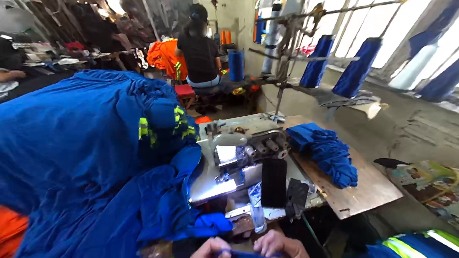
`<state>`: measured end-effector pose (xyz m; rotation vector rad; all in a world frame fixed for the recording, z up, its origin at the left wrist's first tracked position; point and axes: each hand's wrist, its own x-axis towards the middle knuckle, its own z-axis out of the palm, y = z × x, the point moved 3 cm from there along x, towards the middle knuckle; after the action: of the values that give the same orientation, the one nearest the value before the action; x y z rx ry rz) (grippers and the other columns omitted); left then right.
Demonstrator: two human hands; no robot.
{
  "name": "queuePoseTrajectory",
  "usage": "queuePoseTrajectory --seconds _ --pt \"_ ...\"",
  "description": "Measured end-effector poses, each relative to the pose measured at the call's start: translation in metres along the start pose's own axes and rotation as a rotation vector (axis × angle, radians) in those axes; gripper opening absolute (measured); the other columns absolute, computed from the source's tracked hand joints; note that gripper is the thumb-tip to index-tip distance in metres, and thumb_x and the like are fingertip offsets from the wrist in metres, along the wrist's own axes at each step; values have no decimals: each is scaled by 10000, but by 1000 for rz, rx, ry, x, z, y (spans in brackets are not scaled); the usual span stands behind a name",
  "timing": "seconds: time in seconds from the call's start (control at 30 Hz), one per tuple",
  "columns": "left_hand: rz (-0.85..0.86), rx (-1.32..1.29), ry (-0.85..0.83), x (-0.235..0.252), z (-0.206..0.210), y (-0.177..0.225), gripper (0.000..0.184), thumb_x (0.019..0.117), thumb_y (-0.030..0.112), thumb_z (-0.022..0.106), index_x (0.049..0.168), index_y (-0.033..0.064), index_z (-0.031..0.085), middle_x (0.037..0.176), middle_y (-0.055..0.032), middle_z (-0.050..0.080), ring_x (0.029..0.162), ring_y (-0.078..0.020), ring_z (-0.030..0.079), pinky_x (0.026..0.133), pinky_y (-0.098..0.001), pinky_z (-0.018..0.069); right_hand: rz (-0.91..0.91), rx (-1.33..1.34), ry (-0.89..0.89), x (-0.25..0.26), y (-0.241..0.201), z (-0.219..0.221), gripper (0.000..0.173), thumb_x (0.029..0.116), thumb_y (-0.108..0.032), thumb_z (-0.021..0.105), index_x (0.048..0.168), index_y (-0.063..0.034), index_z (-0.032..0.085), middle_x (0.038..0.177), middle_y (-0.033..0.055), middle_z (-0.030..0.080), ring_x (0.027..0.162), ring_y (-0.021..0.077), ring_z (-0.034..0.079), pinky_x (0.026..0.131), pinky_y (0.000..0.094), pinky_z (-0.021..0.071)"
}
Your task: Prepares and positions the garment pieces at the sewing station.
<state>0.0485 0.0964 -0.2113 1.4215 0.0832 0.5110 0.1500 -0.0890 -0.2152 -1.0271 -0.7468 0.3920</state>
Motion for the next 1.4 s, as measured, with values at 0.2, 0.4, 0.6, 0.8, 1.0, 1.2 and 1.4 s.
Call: queuePoseTrajectory --seconds 0.2,0.4,0.6,0.8,1.0,1.2,1.4 --pt "-80 -327 -278 -2 10 11 183 1015 284 628 1031 143 743 1014 20 715 936 -64 673 839 -257 567 -59 -139 -280 3 -35 43 192 1007 -263 675 1014 -81 733 999 27 697 979 74 666 870 247 570" --pt "-157 -450 -292 -6 19 16 97 967 212 696 1016 133 724 973 47 702 897 -16 650 803 -211 544 67 -49 -153 9 -29 46 220 940 -210 748 1154 -167 727 1026 -73 739 929 14 689 847 213 588" --pt "-152 -388 -318 -5 17 16 81 940 140 715 1016 117 700 986 52 684 928 -18 640 840 -218 538 124 -136 -136 8 -26 46 291 926 -234 763 1179 -90 752 993 -25 746 897 30 688 822 230 598" --pt "81 169 -207 0 -9 35 370 970 479 659 1020 114 696 1034 12 664 1003 -54 631 861 -240 552 108 -174 -83 4 -26 37 104 918 -146 771 989 -71 758 942 -14 716 887 36 679 780 209 595" --pt "123 530 -210 -10 9 54 289 961 313 715 939 25 735 954 -67 739 907 -116 687 842 -326 554 144 -163 53 0 -26 44 189 908 -164 777 1082 -103 733 967 -35 746 867 51 709 781 244 618" --pt "-26 216 -157 -4 3 61 159 1003 92 626 993 -37 718 936 -38 734 849 -30 691 775 -218 596 139 -345 -184 -9 -26 35 223 917 -174 776 1000 27 726 938 85 745 888 104 714 826 302 606" --pt "-100 56 -174 -2 10 59 115 985 82 645 1036 -5 702 915 -5 728 805 -32 682 736 -226 589 -121 -199 -353 5 -1 26 285 964 -369 723 955 -85 713 1324 101 641 1264 175 593 1041 348 532"
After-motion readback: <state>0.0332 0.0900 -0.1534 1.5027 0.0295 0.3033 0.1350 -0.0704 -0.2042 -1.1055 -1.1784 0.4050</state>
